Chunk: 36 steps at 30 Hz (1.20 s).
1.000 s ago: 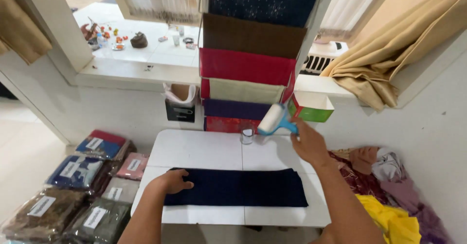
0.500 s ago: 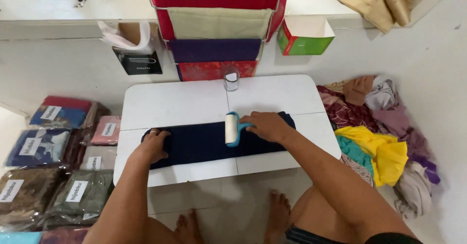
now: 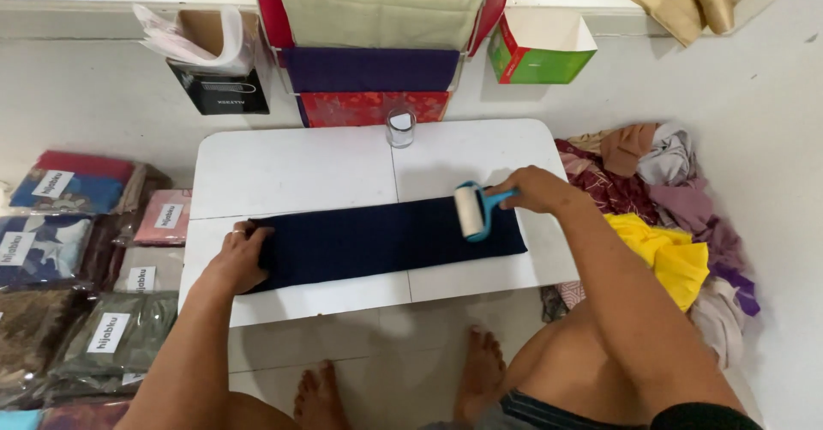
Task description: A person uses a lint roller to remove dust and lint from a dark blue piece of fabric laid out on a small white table.
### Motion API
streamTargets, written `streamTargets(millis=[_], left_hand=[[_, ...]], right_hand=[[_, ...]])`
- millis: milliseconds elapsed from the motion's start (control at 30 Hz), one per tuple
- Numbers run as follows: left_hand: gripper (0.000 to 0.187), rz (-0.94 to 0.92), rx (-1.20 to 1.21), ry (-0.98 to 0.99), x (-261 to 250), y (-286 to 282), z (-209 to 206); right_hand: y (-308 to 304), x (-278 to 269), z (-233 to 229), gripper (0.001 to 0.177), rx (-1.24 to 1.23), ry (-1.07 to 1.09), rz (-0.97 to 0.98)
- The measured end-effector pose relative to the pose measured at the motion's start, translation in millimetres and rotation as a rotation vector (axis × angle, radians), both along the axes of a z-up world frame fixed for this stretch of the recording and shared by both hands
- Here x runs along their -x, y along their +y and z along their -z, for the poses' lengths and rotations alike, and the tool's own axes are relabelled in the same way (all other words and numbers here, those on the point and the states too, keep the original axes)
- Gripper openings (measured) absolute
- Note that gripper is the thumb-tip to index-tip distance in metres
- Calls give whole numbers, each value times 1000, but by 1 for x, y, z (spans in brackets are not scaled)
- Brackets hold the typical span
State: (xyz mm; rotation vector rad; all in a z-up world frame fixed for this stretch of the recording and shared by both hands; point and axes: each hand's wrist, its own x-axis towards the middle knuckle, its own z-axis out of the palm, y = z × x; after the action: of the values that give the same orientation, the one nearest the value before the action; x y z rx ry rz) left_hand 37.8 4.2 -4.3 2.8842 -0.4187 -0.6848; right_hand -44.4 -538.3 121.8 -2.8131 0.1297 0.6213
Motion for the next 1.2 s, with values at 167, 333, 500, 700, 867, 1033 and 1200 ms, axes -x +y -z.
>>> streamTargets(millis=[167,333,500,700,867,1033,1200], left_hand=[[85,-77,61,-26,-8,10,6],[84,-55,22,-49,2,8,-10],[72,-71,18,-172,-2,5,-29],[28,-46,182,-165,-14,-8,-48],[38,-1,127,45,-6,-17,-22],[61,-30,51,78,-14,1,1],[76,-121,154,56,-17,10,3]], right_hand=[[32,-4,22,39,-172,-22,-21],[-47,-7,29,42,-67,44,59],[-66,19,-11,45,58,51,210],[-31,22,-34,43,-177,-291,90],[-3,4,19,40,-123,-268,-86],[-16,-5,30,40,-76,-100,-27],[-26,8,-29,42,109,85,170]])
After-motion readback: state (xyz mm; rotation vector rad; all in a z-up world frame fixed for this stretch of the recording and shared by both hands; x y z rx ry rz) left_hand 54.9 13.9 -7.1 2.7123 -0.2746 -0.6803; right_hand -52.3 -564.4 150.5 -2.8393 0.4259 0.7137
